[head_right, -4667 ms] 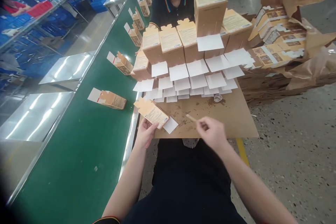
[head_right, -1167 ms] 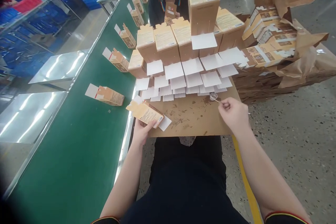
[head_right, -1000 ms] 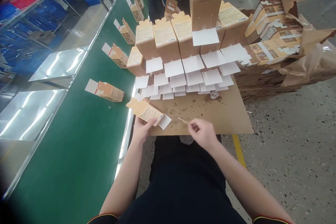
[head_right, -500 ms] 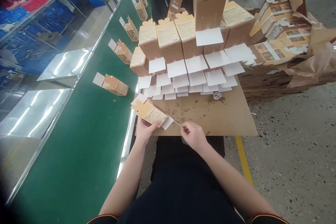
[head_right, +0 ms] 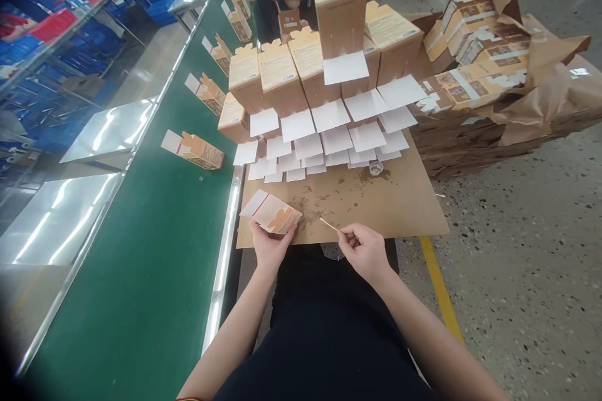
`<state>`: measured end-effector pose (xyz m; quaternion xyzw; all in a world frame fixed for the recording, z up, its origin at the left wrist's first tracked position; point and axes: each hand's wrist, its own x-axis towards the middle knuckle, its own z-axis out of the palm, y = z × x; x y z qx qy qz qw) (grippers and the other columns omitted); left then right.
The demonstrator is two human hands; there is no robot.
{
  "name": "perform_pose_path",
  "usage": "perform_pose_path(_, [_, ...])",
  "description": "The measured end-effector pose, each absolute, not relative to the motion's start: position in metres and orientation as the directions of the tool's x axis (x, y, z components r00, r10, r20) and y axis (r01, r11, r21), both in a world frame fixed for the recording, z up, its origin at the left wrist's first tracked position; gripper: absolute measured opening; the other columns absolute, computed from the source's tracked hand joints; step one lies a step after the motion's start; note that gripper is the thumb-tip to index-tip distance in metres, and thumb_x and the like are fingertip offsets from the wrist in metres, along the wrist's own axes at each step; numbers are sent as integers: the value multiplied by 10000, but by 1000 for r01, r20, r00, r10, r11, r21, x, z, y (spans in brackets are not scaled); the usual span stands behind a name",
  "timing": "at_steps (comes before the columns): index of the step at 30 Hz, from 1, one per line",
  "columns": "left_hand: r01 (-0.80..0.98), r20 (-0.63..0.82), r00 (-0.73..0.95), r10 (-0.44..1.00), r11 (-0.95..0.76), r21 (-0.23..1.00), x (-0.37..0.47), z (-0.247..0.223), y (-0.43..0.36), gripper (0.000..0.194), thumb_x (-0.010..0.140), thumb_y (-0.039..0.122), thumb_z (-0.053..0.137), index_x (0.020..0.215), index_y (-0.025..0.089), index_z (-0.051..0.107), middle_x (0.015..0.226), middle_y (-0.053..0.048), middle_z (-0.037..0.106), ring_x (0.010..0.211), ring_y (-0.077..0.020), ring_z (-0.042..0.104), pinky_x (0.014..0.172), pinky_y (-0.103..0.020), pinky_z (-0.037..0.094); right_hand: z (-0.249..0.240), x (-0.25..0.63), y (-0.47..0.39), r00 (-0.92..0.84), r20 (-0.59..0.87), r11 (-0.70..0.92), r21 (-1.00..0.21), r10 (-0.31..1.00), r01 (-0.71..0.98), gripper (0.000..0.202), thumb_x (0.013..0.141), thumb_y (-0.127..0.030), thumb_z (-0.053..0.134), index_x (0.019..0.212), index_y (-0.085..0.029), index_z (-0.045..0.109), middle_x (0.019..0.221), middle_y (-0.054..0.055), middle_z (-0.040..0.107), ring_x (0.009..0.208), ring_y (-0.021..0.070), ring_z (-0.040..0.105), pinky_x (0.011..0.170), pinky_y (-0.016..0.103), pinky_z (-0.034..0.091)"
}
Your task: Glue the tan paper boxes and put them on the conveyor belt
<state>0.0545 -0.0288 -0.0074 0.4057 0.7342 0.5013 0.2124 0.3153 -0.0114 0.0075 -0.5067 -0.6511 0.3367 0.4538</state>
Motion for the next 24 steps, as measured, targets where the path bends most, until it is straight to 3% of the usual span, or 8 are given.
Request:
perform_pose_path(5, [391, 70, -566, 822, 192, 900, 56, -13, -27, 748, 653, 456, 1041, 1185, 282, 545, 1151, -91, 753, 1100, -345, 809, 926, -480, 680, 7, 310, -15, -76, 247, 258, -902, 966, 345, 239, 1022, -321, 706, 799, -245, 744, 675, 6, 723, 537, 141, 632, 542, 254, 566])
perform_pose_path(8, [341, 74, -583, 809, 161, 926, 47, -13, -27, 801, 626, 447, 1072, 1217, 280, 558, 1217, -106, 749, 1177, -361, 802, 1008, -523, 684, 9, 308, -14, -84, 252, 266, -904, 964, 336, 260, 1027, -346, 696, 793, -245, 746, 672, 11, 728, 537, 143, 639, 535, 254, 570])
perform_pose_path(14, [299, 242, -807, 539, 19, 954, -61, 8, -43, 946, 632, 448, 1092, 1327, 308, 465, 1463, -133, 685, 1377, -338, 731, 1196, -613, 608, 17, 317, -11, -63, 319, 320, -882, 946, 347, 224, 1015, -274, 708, 799, -252, 760, 645, -7, 714, 505, 134, 627, 510, 245, 560])
perform_pose_path(17, [338, 255, -857, 447, 114, 934, -123, 12, -56, 980, 570, 450, 1108, 1249, 290, 420, 1460, -144, 659, 1329, -327, 748, 1196, -622, 602, 21, 318, -4, -80, 355, 360, -866, 931, 346, 205, 1012, -253, 722, 811, -250, 762, 642, -12, 714, 497, 132, 622, 501, 245, 558])
perform_pose_path(20, [283, 170, -882, 439, 206, 937, -149, 5, -64, 973, 546, 400, 1112, 1203, 288, 403, 1409, -132, 660, 1289, -319, 752, 1199, -627, 587, 26, 313, 6, -108, 399, 412, -850, 910, 328, 210, 1015, -262, 732, 808, -250, 766, 632, -16, 709, 486, 131, 622, 496, 244, 558])
perform_pose_path(22, [275, 155, -887, 435, 226, 935, -148, -1, -68, 974, 556, 330, 1098, 1241, 288, 408, 1420, -137, 647, 1376, -333, 704, 1261, -635, 522, 29, 312, 11, -116, 404, 419, -847, 908, 327, 227, 1023, -297, 736, 804, -251, 770, 630, -12, 710, 489, 136, 631, 500, 248, 566])
perform_pose_path(24, [343, 246, -901, 356, 239, 909, -139, -2, -73, 954, 608, 293, 1053, 1309, 285, 406, 1470, -153, 606, 1487, -343, 620, 1325, -640, 436, 32, 315, 15, -105, 391, 402, -847, 914, 348, 251, 1032, -345, 741, 802, -250, 775, 636, -3, 719, 502, 144, 648, 516, 252, 581])
